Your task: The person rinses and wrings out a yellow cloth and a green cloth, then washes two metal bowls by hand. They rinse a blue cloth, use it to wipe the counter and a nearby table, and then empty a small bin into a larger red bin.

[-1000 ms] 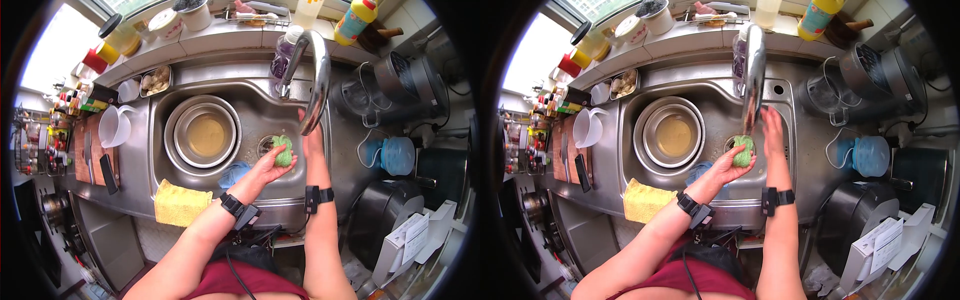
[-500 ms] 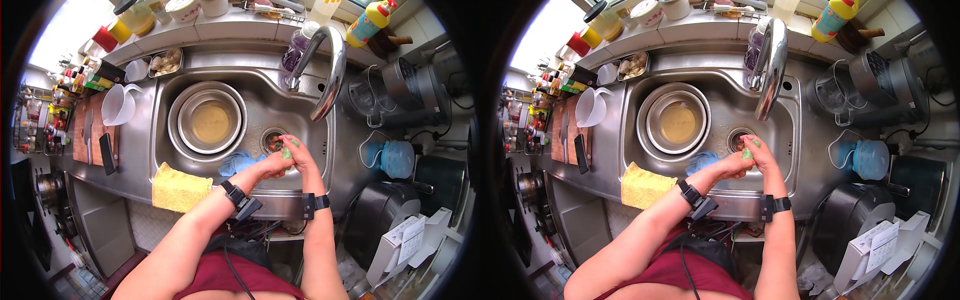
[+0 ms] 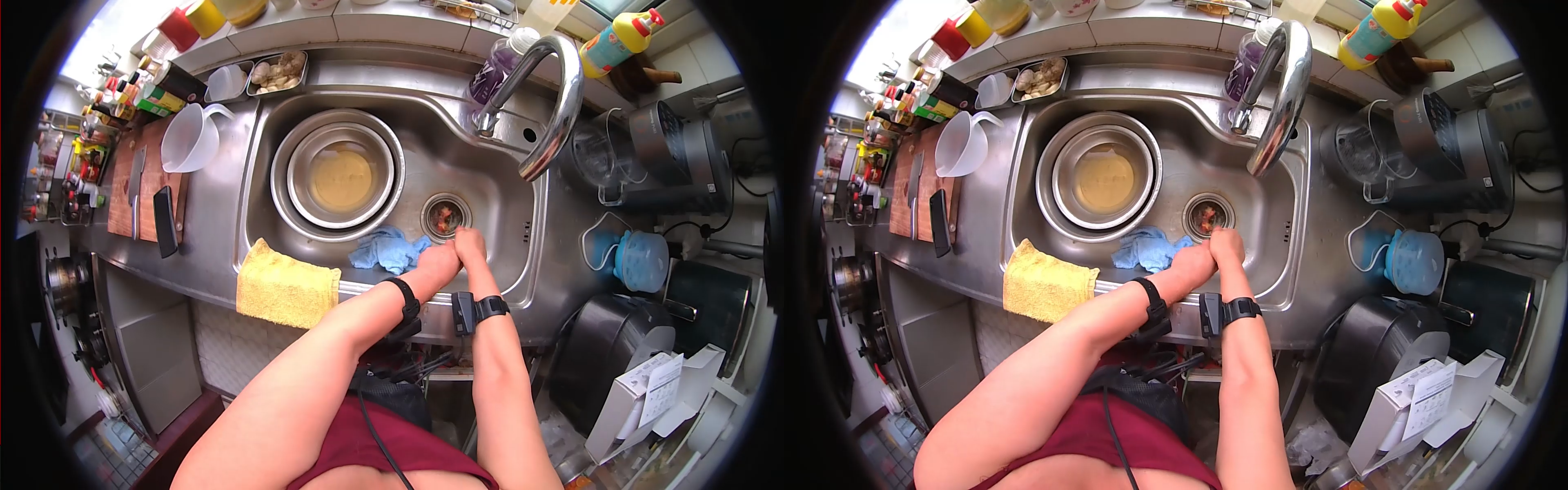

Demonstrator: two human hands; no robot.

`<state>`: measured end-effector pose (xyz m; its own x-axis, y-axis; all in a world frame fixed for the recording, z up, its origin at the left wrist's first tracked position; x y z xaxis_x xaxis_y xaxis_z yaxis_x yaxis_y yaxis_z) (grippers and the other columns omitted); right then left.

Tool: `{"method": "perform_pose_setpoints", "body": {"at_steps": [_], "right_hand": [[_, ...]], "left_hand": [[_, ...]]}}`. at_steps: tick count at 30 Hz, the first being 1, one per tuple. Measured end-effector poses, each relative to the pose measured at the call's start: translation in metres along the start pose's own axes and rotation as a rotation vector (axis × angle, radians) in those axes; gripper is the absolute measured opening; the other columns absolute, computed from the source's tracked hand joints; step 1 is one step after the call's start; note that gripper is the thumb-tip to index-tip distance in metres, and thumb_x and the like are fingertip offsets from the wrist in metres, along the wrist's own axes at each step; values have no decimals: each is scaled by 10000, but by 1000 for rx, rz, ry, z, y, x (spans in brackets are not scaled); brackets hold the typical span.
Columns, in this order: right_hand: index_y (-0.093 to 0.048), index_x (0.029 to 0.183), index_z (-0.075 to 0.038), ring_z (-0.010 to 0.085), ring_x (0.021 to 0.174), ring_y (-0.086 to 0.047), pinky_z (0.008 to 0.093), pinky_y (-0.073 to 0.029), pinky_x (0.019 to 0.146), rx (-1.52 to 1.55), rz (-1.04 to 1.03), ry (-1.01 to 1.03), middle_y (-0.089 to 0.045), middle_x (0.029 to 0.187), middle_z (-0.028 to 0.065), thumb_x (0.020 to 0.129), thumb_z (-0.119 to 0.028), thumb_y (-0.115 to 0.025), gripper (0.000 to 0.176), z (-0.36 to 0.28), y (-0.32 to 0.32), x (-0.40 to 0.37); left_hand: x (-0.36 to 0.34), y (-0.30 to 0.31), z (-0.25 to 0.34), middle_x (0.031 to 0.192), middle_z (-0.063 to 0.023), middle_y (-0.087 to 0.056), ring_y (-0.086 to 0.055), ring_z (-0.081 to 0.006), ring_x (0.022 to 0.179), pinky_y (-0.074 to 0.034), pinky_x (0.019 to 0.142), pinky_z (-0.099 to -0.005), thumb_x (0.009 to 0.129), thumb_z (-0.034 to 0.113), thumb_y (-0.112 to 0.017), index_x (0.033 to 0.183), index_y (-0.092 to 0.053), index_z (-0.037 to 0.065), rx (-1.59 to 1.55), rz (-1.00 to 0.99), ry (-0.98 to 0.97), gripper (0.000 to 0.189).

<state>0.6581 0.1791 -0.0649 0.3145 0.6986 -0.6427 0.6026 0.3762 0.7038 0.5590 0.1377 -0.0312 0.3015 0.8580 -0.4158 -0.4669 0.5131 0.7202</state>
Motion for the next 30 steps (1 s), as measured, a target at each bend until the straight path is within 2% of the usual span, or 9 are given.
{"method": "perform_pose_setpoints", "body": {"at_steps": [6, 9, 13, 17, 21, 24, 25, 28, 30], "right_hand": [[-626, 1013, -40, 334, 911, -611, 419, -467, 799, 60, 62, 204, -642, 978, 178, 884, -481, -397, 513, 8, -17, 5], [-575, 1028, -79, 256, 723, -608, 381, -476, 695, 925, 60, 281, -626, 867, 97, 876, -583, -378, 562, 2, -10, -15], [-501, 1124, -110, 132, 791, -553, 257, -440, 660, 907, -189, 93, -568, 975, 29, 883, -580, -401, 538, 12, 31, -50], [-504, 1117, -48, 153, 910, -576, 311, -477, 775, 1356, -325, 263, -588, 1003, 46, 846, -574, -450, 593, 5, 32, -81], [-555, 1084, -18, 147, 890, -593, 290, -478, 773, 1380, -414, 356, -607, 995, 61, 875, -509, -456, 543, -15, 37, -125], [-598, 1032, -12, 140, 884, -585, 268, -459, 777, 1161, -444, 428, -614, 978, 56, 878, -517, -452, 548, -23, 30, -145], [-621, 993, -6, 133, 864, -580, 257, -443, 781, 1051, -415, 500, -627, 935, 58, 881, -525, -442, 560, -28, 29, -152], [-631, 975, -7, 132, 843, -583, 264, -440, 789, 886, -393, 661, -639, 897, 60, 877, -542, -437, 577, -40, 43, -179], [-632, 965, -4, 133, 829, -586, 267, -443, 787, 893, -265, 660, -643, 883, 62, 871, -545, -447, 579, -41, 57, -192]], "left_hand": [[-3, -9, -7, 848, -237, -638, -655, -335, 752, -524, 642, -417, 843, 283, -500, 999, -493, -22, 7, -16, 48, 343], [7, -3, -27, 821, -192, -634, -658, -270, 678, -518, 562, -367, 843, 387, -551, 1032, -454, -8, -264, 84, -4, 448], [-24, 52, -20, 830, -46, -547, -558, -96, 654, -433, 490, -194, 852, 487, -546, 1056, -452, 37, -1071, -263, 186, 503], [-44, 67, -36, 1043, -70, -536, -554, -155, 926, -499, 712, -311, 891, 450, -502, 1223, -375, 34, -1432, -357, 171, 548], [-64, 81, -58, 1409, -169, -266, -322, -264, 1276, -314, 1007, -469, 804, 288, -627, 1366, -253, 40, -1176, -43, 311, 719], [-84, 106, -50, 1459, -192, -159, -179, -290, 1352, -215, 1071, -452, 710, 175, -671, 1403, -198, 70, -584, 339, -250, 846], [-87, 112, -50, 1408, -245, -239, -91, -378, 1358, -155, 1100, -409, 662, 150, -689, 1382, -285, 157, -519, 240, -411, 826], [-96, 118, -59, 1190, -112, -552, -411, -296, 1229, -227, 1065, -465, 694, 226, -707, 1091, -590, 141, -289, -121, -444, 422], [-103, 129, -70, 920, -86, -632, -565, -271, 973, -350, 940, -440, 712, 281, -701, 951, -620, 107, -134, 11, -458, 306]]}}
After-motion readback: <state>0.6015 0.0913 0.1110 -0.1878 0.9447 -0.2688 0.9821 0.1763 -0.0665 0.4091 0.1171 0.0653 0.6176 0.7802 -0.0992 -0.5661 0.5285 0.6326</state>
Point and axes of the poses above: each hand's wrist, its own x-axis towards the middle knuckle, its own y-axis out of the back of the hand, z = x × y, the point moved 3 cm from there along x, towards the middle knuckle
